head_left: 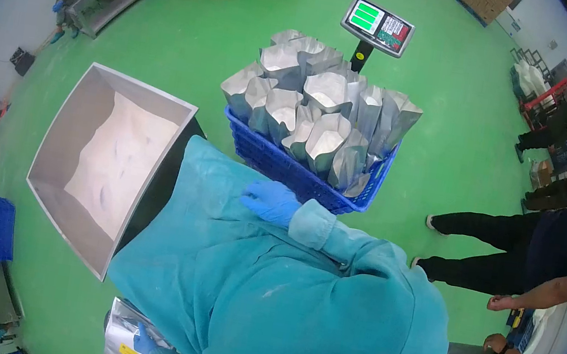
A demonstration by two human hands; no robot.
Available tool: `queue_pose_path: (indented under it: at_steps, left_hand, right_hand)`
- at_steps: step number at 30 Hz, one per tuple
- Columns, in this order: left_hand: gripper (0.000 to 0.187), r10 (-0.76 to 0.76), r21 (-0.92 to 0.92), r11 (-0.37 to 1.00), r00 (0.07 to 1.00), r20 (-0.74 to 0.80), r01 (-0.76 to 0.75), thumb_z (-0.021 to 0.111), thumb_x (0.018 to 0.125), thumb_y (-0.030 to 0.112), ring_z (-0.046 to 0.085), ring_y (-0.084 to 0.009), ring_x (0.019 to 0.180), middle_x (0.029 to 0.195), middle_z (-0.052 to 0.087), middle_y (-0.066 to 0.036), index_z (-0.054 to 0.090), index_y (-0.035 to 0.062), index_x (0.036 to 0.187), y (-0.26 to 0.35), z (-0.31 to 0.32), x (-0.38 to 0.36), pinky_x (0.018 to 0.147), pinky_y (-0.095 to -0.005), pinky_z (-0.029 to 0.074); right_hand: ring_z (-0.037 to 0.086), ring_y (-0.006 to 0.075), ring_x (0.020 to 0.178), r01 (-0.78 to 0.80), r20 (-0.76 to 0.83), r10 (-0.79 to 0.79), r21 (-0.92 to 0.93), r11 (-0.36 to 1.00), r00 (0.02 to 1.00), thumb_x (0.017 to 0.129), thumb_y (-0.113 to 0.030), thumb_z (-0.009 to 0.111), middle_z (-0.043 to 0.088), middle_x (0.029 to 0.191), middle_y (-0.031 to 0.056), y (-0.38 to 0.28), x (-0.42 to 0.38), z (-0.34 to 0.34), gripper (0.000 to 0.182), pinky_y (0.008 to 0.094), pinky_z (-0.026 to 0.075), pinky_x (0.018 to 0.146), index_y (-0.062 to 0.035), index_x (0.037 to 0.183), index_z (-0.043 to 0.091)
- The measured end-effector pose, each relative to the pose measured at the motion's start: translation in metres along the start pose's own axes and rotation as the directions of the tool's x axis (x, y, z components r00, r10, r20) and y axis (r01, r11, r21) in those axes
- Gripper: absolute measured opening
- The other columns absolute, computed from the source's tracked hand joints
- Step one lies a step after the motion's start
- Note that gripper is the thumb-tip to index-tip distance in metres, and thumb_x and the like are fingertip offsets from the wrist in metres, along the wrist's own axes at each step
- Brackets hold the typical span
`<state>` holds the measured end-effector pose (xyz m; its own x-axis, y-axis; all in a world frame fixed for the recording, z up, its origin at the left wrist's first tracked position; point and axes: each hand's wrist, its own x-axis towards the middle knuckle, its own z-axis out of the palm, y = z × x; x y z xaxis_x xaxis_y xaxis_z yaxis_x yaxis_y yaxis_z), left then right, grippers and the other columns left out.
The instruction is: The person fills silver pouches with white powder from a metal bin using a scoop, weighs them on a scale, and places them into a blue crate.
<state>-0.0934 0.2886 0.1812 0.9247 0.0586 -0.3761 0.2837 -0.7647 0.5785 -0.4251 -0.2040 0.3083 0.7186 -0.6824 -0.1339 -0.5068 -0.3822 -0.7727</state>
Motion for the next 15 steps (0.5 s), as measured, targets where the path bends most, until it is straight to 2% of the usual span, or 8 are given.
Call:
queue_pose_path:
  at_steps: [4, 6, 9, 10, 11, 13, 14, 15]
  left_hand:
    - [0.043, -0.079, -0.281, 0.959, 0.983, -0.163, 0.031, 0.06, 0.084, 0.034, 0.053, -0.019, 0.056, 0.064, 0.058, -0.011, 0.059, -0.0075, 0.074, -0.024, 0.0, 0.017, 0.05, -0.0308, 0.043]
    - [0.044, -0.007, -0.37, 0.923, 0.957, -0.289, -0.105, 0.059, 0.085, 0.035, 0.051, -0.0186, 0.056, 0.063, 0.057, -0.011, 0.059, -0.0076, 0.074, -0.02, -0.02, 0.026, 0.051, -0.0306, 0.042]
    - [0.042, 0.25, -0.265, 0.891, 0.887, -0.389, -0.368, 0.056, 0.09, 0.032, 0.048, -0.0172, 0.065, 0.074, 0.055, -0.006, 0.06, -0.0083, 0.082, 0.096, -0.053, -0.052, 0.059, -0.0303, 0.041]
    - [0.039, 0.298, -0.187, 0.911, 0.901, -0.315, -0.367, 0.056, 0.09, 0.03, 0.046, -0.0159, 0.068, 0.077, 0.054, -0.005, 0.059, -0.0079, 0.083, 0.134, -0.062, -0.083, 0.062, -0.0296, 0.04]
    - [0.036, 0.34, -0.123, 0.919, 0.91, -0.239, -0.375, 0.056, 0.091, 0.028, 0.044, -0.0146, 0.071, 0.08, 0.052, -0.004, 0.058, -0.0075, 0.085, 0.165, -0.059, -0.102, 0.064, -0.029, 0.039]
    - [0.037, 0.468, -0.191, 0.851, 0.871, -0.147, -0.489, 0.058, 0.089, 0.027, 0.039, -0.0128, 0.062, 0.067, 0.047, -0.003, 0.053, -0.0055, 0.073, 0.189, -0.039, -0.108, 0.057, -0.0287, 0.036]
    - [0.038, 0.532, -0.237, 0.806, 0.84, -0.11, -0.542, 0.059, 0.088, 0.026, 0.036, -0.0118, 0.058, 0.06, 0.044, -0.002, 0.05, -0.0044, 0.067, 0.201, -0.027, -0.11, 0.053, -0.0285, 0.034]
    - [0.037, 0.526, -0.274, 0.808, 0.848, -0.065, -0.522, 0.06, 0.088, 0.024, 0.035, -0.0106, 0.058, 0.06, 0.043, -0.001, 0.048, -0.0031, 0.065, 0.216, -0.013, -0.114, 0.052, -0.0282, 0.033]
  right_hand:
    - [0.058, 0.0364, 0.09, -0.025, -0.082, 0.021, -0.054, 0.998, 0.996, 0.084, -0.036, 0.049, 0.061, 0.098, 0.0169, 0.012, -0.014, 0.005, 0.035, 0.0437, 0.046, 0.081, -0.0055, 0.095, 0.063]
    - [0.058, 0.0361, 0.087, -0.032, -0.153, 0.023, -0.054, 0.998, 0.988, 0.084, -0.035, 0.05, 0.061, 0.095, 0.0169, 0.014, -0.014, 0.011, 0.034, 0.044, 0.046, 0.078, -0.0054, 0.092, 0.064]
    - [0.059, 0.0357, 0.083, -0.035, -0.355, 0.004, -0.081, 0.996, 0.935, 0.083, -0.03, 0.054, 0.061, 0.09, 0.0163, 0.013, -0.023, -0.011, 0.028, 0.042, 0.047, 0.075, -0.0049, 0.087, 0.064]
    - [0.059, 0.0357, 0.085, -0.089, -0.378, 0.06, -0.06, 0.994, 0.924, 0.082, -0.03, 0.054, 0.062, 0.093, 0.0156, 0.007, -0.03, -0.028, 0.028, 0.0413, 0.048, 0.076, -0.0045, 0.087, 0.064]
    - [0.06, 0.0347, 0.079, -0.105, -0.444, 0.062, -0.073, 0.992, 0.894, 0.081, -0.024, 0.056, 0.062, 0.083, 0.0164, 0.013, -0.035, -0.042, 0.02, 0.0422, 0.048, 0.071, -0.0064, 0.086, 0.065]
    - [0.061, 0.0363, 0.08, -0.444, -0.396, 0.3, -0.349, 0.825, 0.868, 0.081, -0.026, 0.053, 0.062, 0.083, 0.0176, 0.014, -0.042, -0.092, 0.023, 0.0452, 0.047, 0.072, -0.0063, 0.083, 0.065]
    - [0.061, 0.0372, 0.08, -0.451, -0.524, 0.219, -0.368, 0.813, 0.823, 0.081, -0.024, 0.052, 0.061, 0.083, 0.0194, 0.038, -0.048, -0.109, 0.024, 0.0468, 0.047, 0.072, -0.0035, 0.079, 0.064]
    - [0.061, 0.0375, 0.079, -0.515, -0.49, 0.246, -0.549, 0.658, 0.836, 0.081, -0.022, 0.051, 0.062, 0.081, 0.0209, 0.052, -0.051, -0.128, 0.024, 0.0478, 0.048, 0.071, -0.002, 0.076, 0.064]
